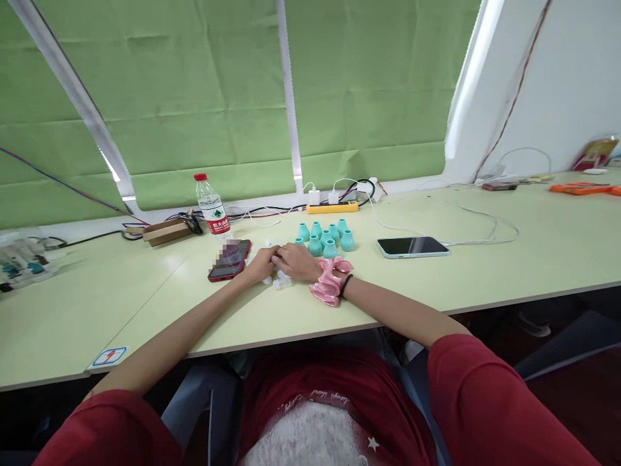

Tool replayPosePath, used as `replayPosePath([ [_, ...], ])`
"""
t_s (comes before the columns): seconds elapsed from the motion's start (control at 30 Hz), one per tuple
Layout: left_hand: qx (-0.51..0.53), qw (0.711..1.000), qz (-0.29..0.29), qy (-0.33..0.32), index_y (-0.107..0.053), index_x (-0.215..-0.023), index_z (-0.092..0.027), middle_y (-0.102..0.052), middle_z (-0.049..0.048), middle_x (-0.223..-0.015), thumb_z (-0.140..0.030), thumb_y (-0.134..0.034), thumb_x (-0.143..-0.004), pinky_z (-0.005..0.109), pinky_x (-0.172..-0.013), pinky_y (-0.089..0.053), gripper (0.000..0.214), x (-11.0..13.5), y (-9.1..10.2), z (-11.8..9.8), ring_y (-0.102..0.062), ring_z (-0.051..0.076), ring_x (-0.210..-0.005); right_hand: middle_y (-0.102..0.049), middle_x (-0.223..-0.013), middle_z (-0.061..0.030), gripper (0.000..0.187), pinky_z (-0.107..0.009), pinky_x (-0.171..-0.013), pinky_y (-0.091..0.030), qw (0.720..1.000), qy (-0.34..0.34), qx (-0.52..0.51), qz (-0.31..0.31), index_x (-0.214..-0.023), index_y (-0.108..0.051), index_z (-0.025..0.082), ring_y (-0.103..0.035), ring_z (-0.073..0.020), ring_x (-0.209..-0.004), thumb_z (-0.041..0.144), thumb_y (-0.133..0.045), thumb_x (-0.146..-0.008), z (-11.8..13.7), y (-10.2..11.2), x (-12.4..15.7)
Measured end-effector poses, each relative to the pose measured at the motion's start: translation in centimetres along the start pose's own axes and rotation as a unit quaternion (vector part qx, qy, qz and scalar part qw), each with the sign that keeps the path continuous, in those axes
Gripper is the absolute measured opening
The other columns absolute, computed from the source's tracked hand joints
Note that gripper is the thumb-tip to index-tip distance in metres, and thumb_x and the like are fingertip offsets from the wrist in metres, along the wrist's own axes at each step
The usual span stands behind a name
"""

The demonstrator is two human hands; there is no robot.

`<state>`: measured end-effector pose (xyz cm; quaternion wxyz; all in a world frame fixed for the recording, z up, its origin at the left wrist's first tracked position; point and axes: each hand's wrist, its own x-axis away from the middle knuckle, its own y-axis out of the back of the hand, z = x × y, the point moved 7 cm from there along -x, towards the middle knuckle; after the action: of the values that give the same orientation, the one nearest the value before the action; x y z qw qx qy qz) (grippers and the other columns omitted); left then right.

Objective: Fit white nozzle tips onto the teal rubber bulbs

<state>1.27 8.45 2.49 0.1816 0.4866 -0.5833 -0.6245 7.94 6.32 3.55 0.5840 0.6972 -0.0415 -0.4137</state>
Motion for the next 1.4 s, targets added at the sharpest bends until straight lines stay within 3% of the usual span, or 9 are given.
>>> replayPosePath([
  [0.33, -0.015, 0.999, 0.020, -0.045, -0.056, -0.070, -0.014, -0.061, 0.0041, -0.069, -0.002, -0.032, -0.060, 0.023, -0.060, -0.038, 0.029, -0.6, 1.1, 0.1, -0.052, 0.014, -0.064, -0.056, -0.087, -0.0081, 0.029, -0.028, -0.073, -0.035, 0.999, 0.015, -0.008, 0.037, -0.092, -0.051, 0.013, -0.050, -0.0184, -0.085, 0.033, -0.052, -0.072, 0.3, -0.3, 0.0],
  [0.6, -0.035, 0.996, -0.081, 0.026, -0.061, -0.075, -0.014, -0.063, 0.0046, -0.072, -0.014, -0.037, -0.066, 0.024, -0.063, -0.038, 0.026, -0.5, 4.0, 1.1, -0.053, 0.015, -0.069, -0.058, -0.084, -0.0086, 0.027, -0.027, -0.072, -0.035, 0.999, -0.013, 0.037, 0.006, -0.090, -0.054, 0.012, -0.049, -0.0185, -0.085, 0.033, -0.045, -0.076, -0.8, -0.3, -0.4],
  [0.67, -0.028, 0.997, -0.062, 0.037, -0.062, -0.073, -0.014, -0.061, 0.0032, -0.064, -0.018, -0.039, -0.065, 0.023, -0.057, -0.037, 0.024, -0.5, 4.0, 1.1, -0.051, 0.014, -0.061, -0.058, -0.083, -0.0092, 0.024, -0.028, -0.072, -0.035, 0.998, -0.008, 0.057, 0.003, -0.085, -0.057, 0.012, -0.049, -0.0192, -0.084, 0.031, -0.044, -0.077, -0.9, -0.2, -0.5],
  [0.77, -0.007, 1.000, 0.018, 0.015, -0.062, -0.070, -0.015, -0.057, 0.0008, -0.057, -0.023, -0.044, -0.064, 0.021, -0.051, -0.035, 0.020, -0.4, 3.0, 0.7, -0.048, 0.012, -0.053, -0.059, -0.081, -0.0088, 0.022, -0.029, -0.072, -0.033, 0.998, 0.005, 0.063, -0.010, -0.083, -0.058, 0.012, -0.049, -0.0187, -0.082, 0.026, -0.042, -0.078, -1.2, 0.1, -0.5],
  [0.87, 0.005, 0.997, 0.076, -0.006, -0.061, -0.076, -0.016, -0.056, -0.0007, -0.057, -0.026, -0.050, -0.060, 0.020, -0.050, -0.034, 0.021, -0.2, 2.2, 0.4, -0.048, 0.011, -0.052, -0.058, -0.083, -0.0081, 0.023, -0.029, -0.073, -0.032, 0.997, -0.006, 0.051, -0.060, -0.083, -0.059, 0.012, -0.048, -0.0180, -0.083, 0.024, -0.039, -0.080, -2.1, 1.0, -0.5],
  [1.03, 0.003, 0.997, 0.083, -0.005, -0.060, -0.081, -0.017, -0.058, -0.0004, -0.060, -0.026, -0.051, -0.063, 0.020, -0.053, -0.036, 0.023, -0.2, 1.7, 0.7, -0.050, 0.011, -0.055, -0.056, -0.093, -0.0112, 0.025, -0.034, -0.076, -0.031, 0.982, -0.095, 0.105, -0.126, -0.090, -0.058, 0.011, -0.044, -0.0229, -0.092, 0.024, -0.040, -0.078, -4.5, 2.9, -0.3],
  [1.27, -0.043, 0.999, -0.019, -0.023, -0.060, -0.079, -0.016, -0.058, 0.0033, -0.073, -0.020, -0.044, -0.067, 0.021, -0.057, -0.037, 0.020, -0.3, 2.9, 0.1, -0.051, 0.013, -0.065, -0.060, -0.085, -0.0147, 0.027, -0.034, -0.069, -0.033, 0.974, -0.166, 0.154, 0.027, -0.084, -0.060, 0.011, -0.050, -0.0247, -0.082, 0.026, -0.040, -0.077, -5.8, 1.3, -0.2],
  [1.33, -0.028, 0.999, -0.025, -0.035, -0.061, -0.075, -0.015, -0.058, 0.0027, -0.070, -0.017, -0.045, -0.064, 0.020, -0.057, -0.037, 0.019, -0.2, 3.1, -0.4, -0.051, 0.012, -0.063, -0.060, -0.083, -0.0143, 0.026, -0.033, -0.068, -0.033, 0.976, -0.159, 0.150, 0.020, -0.082, -0.060, 0.011, -0.050, -0.0242, -0.081, 0.024, -0.039, -0.076, -5.7, 1.3, -0.3],
  [1.4, 0.001, 0.999, 0.011, -0.052, -0.061, -0.072, -0.015, -0.057, 0.0007, -0.063, -0.016, -0.046, -0.063, 0.019, -0.057, -0.037, 0.018, -0.1, 2.8, -1.0, -0.049, 0.010, -0.057, -0.060, -0.082, -0.0133, 0.025, -0.033, -0.071, -0.032, 0.981, -0.132, 0.143, -0.009, -0.080, -0.061, 0.011, -0.050, -0.0238, -0.083, 0.022, -0.039, -0.076, -5.3, 1.6, -0.4],
])
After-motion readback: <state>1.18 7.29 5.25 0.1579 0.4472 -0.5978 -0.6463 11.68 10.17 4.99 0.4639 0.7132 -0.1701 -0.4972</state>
